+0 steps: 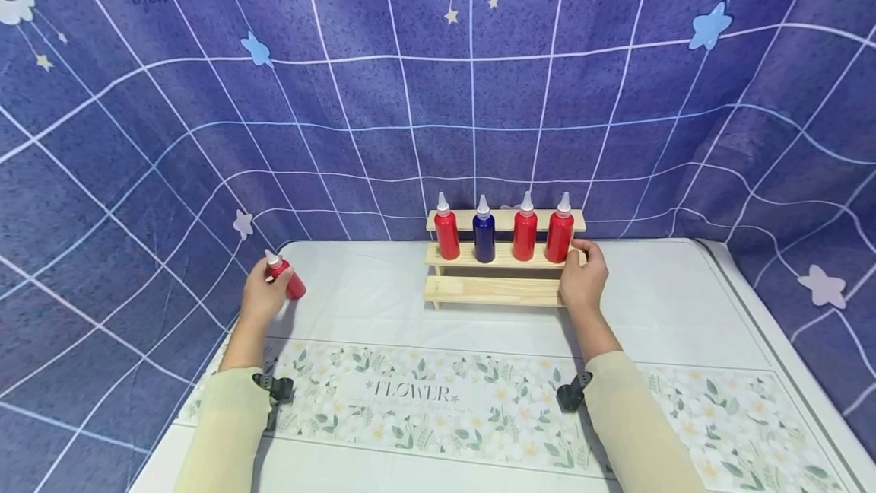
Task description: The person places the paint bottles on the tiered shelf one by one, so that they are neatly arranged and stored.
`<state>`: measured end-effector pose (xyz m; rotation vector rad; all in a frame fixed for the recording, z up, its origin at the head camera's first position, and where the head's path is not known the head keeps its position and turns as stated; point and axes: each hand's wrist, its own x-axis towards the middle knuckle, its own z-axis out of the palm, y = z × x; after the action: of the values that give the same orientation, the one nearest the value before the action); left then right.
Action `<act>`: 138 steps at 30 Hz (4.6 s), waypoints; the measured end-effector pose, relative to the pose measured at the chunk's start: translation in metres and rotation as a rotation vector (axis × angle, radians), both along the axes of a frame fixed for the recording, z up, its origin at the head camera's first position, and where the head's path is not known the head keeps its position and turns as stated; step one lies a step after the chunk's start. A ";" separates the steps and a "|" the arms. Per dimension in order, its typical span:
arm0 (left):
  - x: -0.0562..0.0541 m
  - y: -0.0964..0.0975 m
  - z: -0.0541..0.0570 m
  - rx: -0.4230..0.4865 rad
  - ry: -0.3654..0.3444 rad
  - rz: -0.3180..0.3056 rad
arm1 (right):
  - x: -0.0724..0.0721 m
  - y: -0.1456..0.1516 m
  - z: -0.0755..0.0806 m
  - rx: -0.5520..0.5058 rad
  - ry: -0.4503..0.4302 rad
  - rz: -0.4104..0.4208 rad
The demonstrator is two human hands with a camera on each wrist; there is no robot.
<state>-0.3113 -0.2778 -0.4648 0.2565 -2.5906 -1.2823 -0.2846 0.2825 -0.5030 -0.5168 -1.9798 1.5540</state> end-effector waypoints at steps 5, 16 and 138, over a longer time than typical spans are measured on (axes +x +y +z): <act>0.002 -0.004 0.004 0.017 0.021 0.013 | 0.000 0.000 0.001 0.007 -0.005 0.003; 0.009 -0.005 0.003 0.016 0.016 0.054 | 0.001 0.001 0.000 0.014 -0.001 0.007; 0.034 0.210 0.028 0.357 0.118 -0.545 | 0.001 0.000 -0.003 0.004 0.007 0.020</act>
<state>-0.2777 -0.0682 -0.4366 -0.4892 -2.3958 -1.8700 -0.2840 0.2825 -0.5059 -0.4910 -1.9878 1.5612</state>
